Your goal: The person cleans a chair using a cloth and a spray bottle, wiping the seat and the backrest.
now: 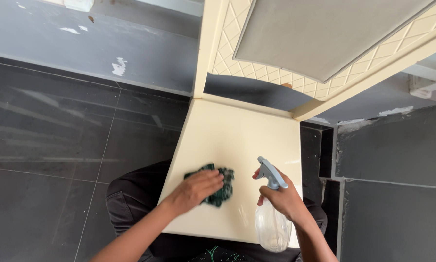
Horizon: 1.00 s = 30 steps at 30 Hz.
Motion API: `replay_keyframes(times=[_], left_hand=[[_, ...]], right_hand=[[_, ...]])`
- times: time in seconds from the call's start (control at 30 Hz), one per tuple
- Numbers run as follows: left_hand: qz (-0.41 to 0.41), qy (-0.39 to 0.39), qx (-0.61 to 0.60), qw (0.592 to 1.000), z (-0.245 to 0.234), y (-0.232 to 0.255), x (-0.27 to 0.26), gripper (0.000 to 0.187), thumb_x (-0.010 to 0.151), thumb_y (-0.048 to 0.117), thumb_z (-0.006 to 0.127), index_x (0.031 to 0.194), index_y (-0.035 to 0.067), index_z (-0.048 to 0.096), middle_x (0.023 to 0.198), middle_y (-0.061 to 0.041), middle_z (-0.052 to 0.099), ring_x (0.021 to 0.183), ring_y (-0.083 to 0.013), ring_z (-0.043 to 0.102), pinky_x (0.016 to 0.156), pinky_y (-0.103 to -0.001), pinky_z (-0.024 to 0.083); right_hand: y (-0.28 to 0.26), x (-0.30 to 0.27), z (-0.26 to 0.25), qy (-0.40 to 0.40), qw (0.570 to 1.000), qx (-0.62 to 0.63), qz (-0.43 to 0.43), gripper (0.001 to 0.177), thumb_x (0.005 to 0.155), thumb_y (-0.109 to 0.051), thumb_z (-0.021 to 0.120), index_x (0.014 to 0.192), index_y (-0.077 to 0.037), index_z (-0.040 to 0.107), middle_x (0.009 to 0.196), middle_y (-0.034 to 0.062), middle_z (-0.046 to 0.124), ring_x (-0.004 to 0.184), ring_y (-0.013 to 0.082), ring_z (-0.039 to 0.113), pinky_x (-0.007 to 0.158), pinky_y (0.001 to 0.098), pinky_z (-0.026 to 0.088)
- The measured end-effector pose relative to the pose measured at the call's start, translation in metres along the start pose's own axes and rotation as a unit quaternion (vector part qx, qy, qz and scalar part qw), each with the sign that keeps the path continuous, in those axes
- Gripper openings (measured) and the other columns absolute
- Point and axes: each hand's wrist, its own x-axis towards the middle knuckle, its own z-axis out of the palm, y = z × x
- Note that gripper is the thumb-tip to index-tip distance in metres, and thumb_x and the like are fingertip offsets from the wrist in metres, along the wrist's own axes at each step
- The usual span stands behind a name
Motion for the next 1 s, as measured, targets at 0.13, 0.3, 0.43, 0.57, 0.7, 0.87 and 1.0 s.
replay_keyframes(times=[0.13, 0.3, 0.43, 0.57, 0.7, 0.87, 1.0], left_hand=[[-0.009, 0.081, 0.1, 0.992, -0.007, -0.076, 0.038, 0.028, 0.091, -0.003, 0.064, 0.117, 0.001, 0.074, 0.126, -0.014, 0.071, 0.126, -0.0297, 0.064, 0.11, -0.04, 0.052], [-0.064, 0.089, 0.127, 0.986, 0.003, -0.13, 0.097, 0.033, 0.089, -0.005, 0.063, 0.119, 0.0, 0.074, 0.127, -0.014, 0.071, 0.126, -0.0305, 0.063, 0.11, -0.041, 0.049], [0.08, 0.039, 0.084, 0.992, 0.054, -0.091, 0.106, 0.028, 0.088, -0.002, 0.065, 0.112, 0.004, 0.076, 0.125, -0.011, 0.072, 0.125, -0.0283, 0.064, 0.113, -0.041, 0.048], [0.103, -0.023, -0.013, 0.994, 0.069, -0.031, 0.08, 0.028, 0.09, -0.002, 0.064, 0.115, 0.005, 0.075, 0.129, -0.009, 0.071, 0.126, -0.026, 0.065, 0.113, -0.039, 0.048], [0.073, 0.035, 0.054, 0.995, 0.05, -0.07, 0.096, 0.028, 0.088, -0.002, 0.066, 0.114, 0.003, 0.076, 0.126, -0.011, 0.072, 0.124, -0.0278, 0.065, 0.112, -0.039, 0.049], [-0.115, 0.107, 0.133, 0.979, 0.036, -0.105, 0.119, 0.032, 0.087, -0.006, 0.061, 0.116, -0.002, 0.073, 0.126, -0.017, 0.07, 0.126, -0.0329, 0.062, 0.109, -0.042, 0.048], [0.061, 0.029, 0.097, 0.993, 0.077, -0.067, 0.128, 0.035, 0.084, -0.006, 0.061, 0.115, 0.0, 0.074, 0.125, -0.015, 0.071, 0.126, -0.03, 0.063, 0.112, -0.042, 0.049]], right_hand=[[0.0, -0.017, -0.009, 0.019, 1.0, -0.001, 0.001, 0.05, 0.07, 0.006, 0.056, 0.119, -0.002, 0.063, 0.111, 0.0106, 0.071, 0.055, 0.0197, 0.071, 0.058, 0.0298, 0.052], [0.015, -0.034, -0.024, 0.056, 0.998, -0.015, 0.014, 0.051, 0.07, 0.007, 0.057, 0.119, -0.002, 0.064, 0.113, 0.0104, 0.072, 0.057, 0.02, 0.072, 0.053, 0.0318, 0.049], [0.037, -0.04, -0.036, 0.066, 0.997, 0.024, -0.003, 0.049, 0.069, 0.007, 0.057, 0.117, 0.001, 0.065, 0.114, 0.0114, 0.073, 0.056, 0.0207, 0.072, 0.055, 0.031, 0.051], [0.044, -0.04, -0.044, 0.049, 0.998, 0.044, -0.005, 0.051, 0.069, 0.007, 0.057, 0.119, 0.0, 0.062, 0.113, 0.0114, 0.072, 0.055, 0.0209, 0.072, 0.056, 0.0325, 0.055], [0.04, -0.043, -0.05, 0.064, 0.998, 0.025, 0.004, 0.054, 0.07, 0.006, 0.057, 0.123, -0.002, 0.062, 0.113, 0.0099, 0.072, 0.056, 0.0206, 0.071, 0.057, 0.0319, 0.052], [0.047, -0.05, -0.056, 0.067, 0.995, 0.068, -0.022, 0.051, 0.07, 0.006, 0.058, 0.121, 0.0, 0.062, 0.113, 0.0104, 0.07, 0.057, 0.0201, 0.072, 0.057, 0.0327, 0.054], [0.059, -0.043, -0.065, 0.053, 0.996, 0.07, -0.019, 0.046, 0.073, 0.006, 0.058, 0.119, 0.002, 0.064, 0.112, 0.0122, 0.07, 0.057, 0.0206, 0.071, 0.061, 0.0336, 0.054]])
